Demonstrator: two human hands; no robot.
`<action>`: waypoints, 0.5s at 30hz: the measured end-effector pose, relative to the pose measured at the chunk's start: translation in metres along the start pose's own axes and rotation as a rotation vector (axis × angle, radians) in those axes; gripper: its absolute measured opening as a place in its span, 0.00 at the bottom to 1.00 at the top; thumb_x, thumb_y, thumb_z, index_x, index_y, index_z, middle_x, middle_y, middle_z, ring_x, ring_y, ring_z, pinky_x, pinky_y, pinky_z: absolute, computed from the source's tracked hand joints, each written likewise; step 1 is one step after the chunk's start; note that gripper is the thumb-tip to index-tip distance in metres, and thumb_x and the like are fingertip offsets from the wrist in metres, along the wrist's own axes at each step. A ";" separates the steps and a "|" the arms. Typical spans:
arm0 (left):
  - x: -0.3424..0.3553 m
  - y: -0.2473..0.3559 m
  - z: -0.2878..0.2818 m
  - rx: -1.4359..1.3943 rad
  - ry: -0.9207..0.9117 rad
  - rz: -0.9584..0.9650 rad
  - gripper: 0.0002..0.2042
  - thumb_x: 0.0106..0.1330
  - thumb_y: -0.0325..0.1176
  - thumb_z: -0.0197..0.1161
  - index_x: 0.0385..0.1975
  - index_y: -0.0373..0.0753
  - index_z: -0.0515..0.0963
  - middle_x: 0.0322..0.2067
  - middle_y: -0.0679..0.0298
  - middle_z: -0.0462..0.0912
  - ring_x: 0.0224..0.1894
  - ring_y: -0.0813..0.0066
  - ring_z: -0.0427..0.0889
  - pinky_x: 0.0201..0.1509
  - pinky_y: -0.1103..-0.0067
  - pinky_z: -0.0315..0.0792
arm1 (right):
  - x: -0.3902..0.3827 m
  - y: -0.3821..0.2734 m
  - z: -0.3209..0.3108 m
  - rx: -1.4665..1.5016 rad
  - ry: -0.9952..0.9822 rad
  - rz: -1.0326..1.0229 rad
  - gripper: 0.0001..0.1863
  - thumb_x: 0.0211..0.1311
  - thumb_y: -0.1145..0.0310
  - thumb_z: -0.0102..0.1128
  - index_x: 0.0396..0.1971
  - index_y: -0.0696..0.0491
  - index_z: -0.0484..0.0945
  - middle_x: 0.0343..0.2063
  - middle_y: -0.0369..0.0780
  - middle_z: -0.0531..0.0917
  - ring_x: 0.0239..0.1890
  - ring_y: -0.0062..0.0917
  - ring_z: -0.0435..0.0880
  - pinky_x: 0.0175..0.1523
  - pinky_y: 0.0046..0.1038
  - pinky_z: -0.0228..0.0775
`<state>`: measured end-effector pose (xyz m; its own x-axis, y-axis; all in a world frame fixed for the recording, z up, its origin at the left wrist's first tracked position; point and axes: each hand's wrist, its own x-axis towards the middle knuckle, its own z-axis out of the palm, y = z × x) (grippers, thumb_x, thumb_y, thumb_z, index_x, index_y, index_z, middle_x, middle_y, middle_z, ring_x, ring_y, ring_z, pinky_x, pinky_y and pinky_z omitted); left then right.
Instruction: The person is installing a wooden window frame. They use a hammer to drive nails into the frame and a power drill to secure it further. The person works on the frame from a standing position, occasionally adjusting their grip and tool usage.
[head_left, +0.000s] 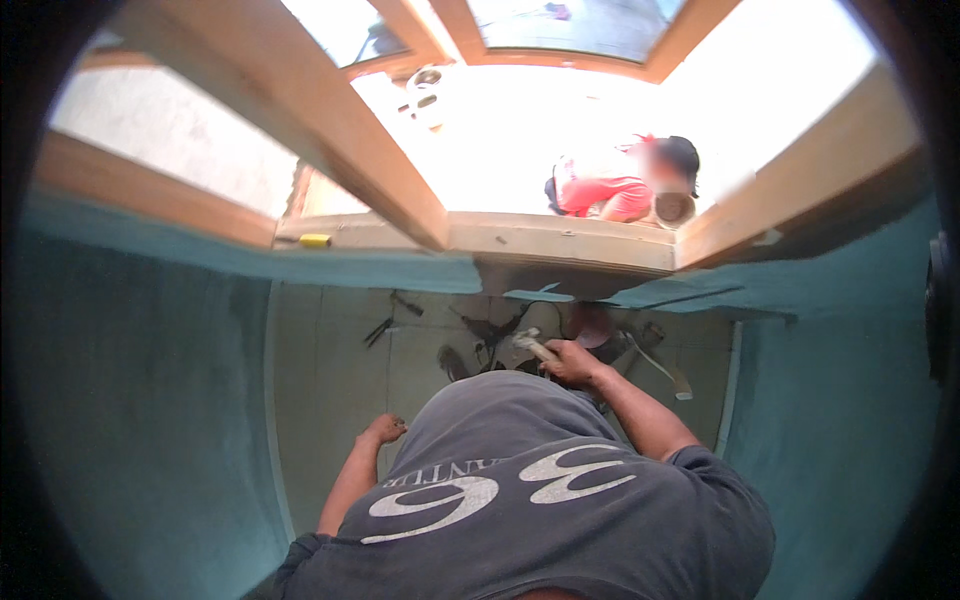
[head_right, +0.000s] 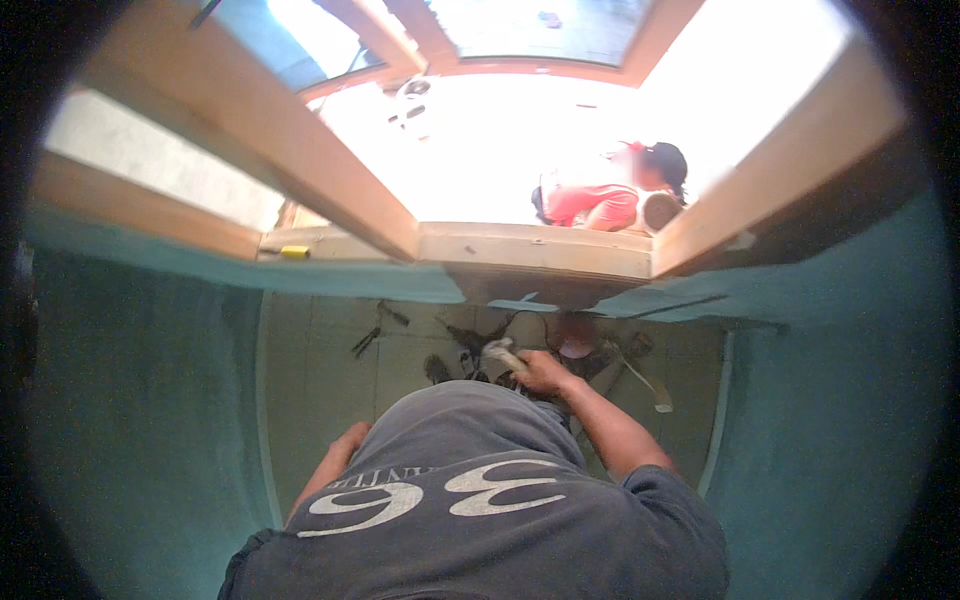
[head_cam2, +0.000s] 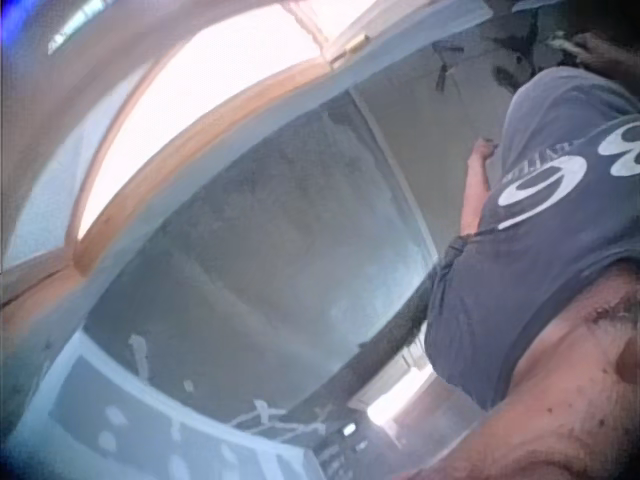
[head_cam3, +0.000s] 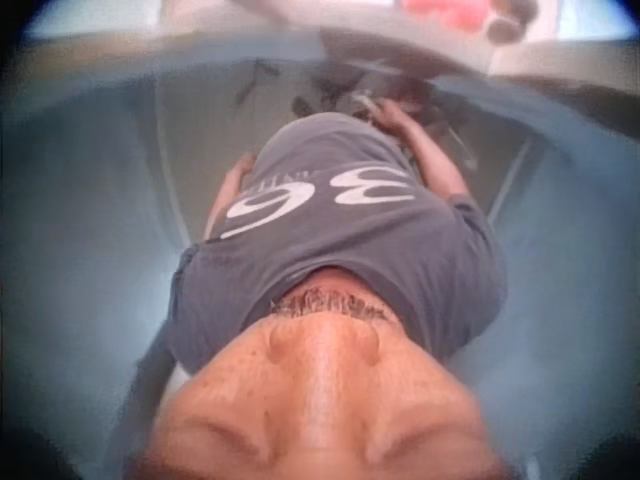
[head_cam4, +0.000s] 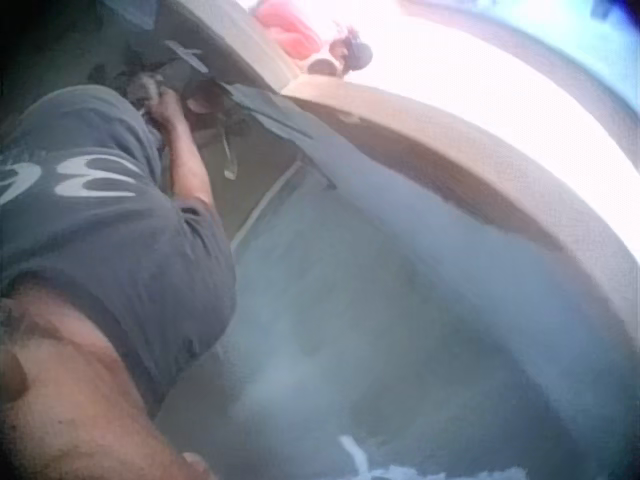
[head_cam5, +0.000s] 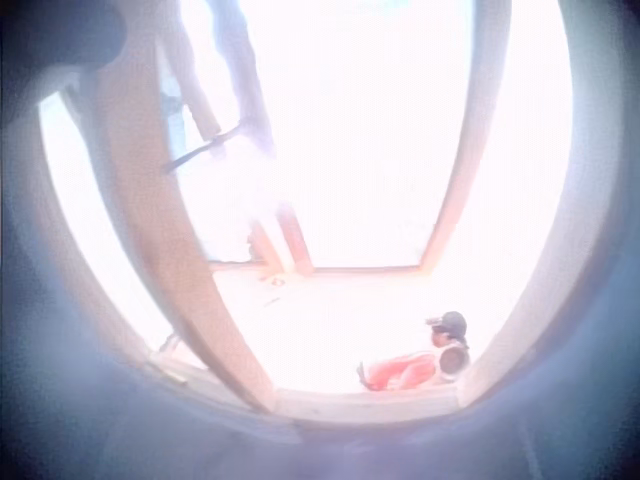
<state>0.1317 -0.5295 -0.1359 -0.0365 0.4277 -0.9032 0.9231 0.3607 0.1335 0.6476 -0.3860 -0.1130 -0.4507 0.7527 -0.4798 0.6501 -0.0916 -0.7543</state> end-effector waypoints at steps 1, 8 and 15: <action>-0.006 -0.022 0.018 -0.013 0.001 -0.044 0.24 0.66 0.47 0.65 0.59 0.42 0.81 0.53 0.48 0.85 0.58 0.51 0.83 0.64 0.63 0.75 | 0.005 0.017 0.012 -0.075 -0.030 0.041 0.25 0.59 0.58 0.69 0.52 0.60 0.81 0.42 0.55 0.86 0.47 0.47 0.87 0.53 0.41 0.76; -0.031 -0.100 0.084 -0.569 0.033 -0.166 0.26 0.67 0.50 0.64 0.59 0.39 0.81 0.44 0.52 0.89 0.42 0.62 0.88 0.50 0.64 0.79 | -0.009 0.128 0.062 -0.293 -0.061 0.450 0.25 0.51 0.58 0.69 0.39 0.68 0.85 0.43 0.61 0.85 0.52 0.50 0.86 0.55 0.44 0.77; 0.033 -0.148 0.041 -0.395 0.041 0.089 0.25 0.68 0.48 0.63 0.57 0.37 0.81 0.48 0.49 0.88 0.45 0.55 0.88 0.54 0.62 0.79 | -0.023 0.124 0.099 -0.452 -0.031 0.634 0.19 0.50 0.61 0.65 0.37 0.61 0.86 0.42 0.58 0.87 0.49 0.48 0.87 0.56 0.43 0.79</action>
<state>0.0093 -0.6026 -0.2026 0.0143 0.5019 -0.8648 0.7058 0.6076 0.3643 0.6778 -0.4794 -0.2398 0.0779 0.6260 -0.7759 0.9727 -0.2185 -0.0786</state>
